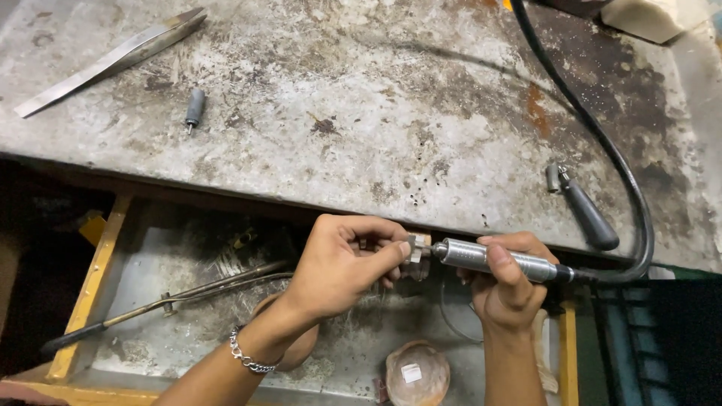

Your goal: Using a rotary tool to polish or grind a small metal jewelry component at a workbench.

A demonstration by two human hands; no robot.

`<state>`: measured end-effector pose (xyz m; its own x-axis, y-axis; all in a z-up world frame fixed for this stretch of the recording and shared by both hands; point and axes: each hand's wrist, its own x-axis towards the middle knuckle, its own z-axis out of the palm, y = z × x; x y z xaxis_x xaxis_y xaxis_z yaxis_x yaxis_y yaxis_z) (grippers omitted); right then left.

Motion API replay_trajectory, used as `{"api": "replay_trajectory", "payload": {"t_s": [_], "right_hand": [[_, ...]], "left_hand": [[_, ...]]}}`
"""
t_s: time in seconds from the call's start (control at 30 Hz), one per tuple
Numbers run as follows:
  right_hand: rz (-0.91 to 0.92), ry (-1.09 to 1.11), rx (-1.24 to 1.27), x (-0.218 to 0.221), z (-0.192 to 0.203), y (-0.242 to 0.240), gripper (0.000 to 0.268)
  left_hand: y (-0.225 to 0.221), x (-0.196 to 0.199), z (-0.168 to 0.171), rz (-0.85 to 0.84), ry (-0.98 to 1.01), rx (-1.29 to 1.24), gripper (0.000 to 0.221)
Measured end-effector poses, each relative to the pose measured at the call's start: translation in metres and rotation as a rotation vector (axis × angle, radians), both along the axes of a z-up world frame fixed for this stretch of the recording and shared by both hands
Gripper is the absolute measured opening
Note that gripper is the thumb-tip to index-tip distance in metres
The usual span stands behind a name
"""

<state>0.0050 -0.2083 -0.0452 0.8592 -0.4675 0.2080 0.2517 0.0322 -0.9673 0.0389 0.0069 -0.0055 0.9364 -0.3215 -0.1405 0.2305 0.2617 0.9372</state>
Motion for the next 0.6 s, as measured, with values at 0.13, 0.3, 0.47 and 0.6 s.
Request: {"api": "replay_trajectory", "payload": {"t_s": [0.13, 0.3, 0.47, 0.6], "right_hand": [[0.037, 0.022, -0.078, -0.001, 0.001, -0.006, 0.027], [-0.112, 0.019, -0.003, 0.003, 0.007, 0.014, 0.028], [-0.095, -0.011, -0.065, 0.003, 0.0, 0.009, 0.027], [-0.093, -0.074, -0.152, 0.005, -0.013, -0.001, 0.023]], "left_hand": [[-0.001, 0.0, -0.001, 0.002, -0.006, -0.009, 0.006], [-0.005, -0.001, -0.004, 0.081, -0.028, -0.148, 0.01], [-0.005, -0.001, -0.004, 0.09, -0.029, -0.156, 0.01], [-0.006, 0.0, -0.008, 0.082, -0.023, -0.172, 0.009]]}}
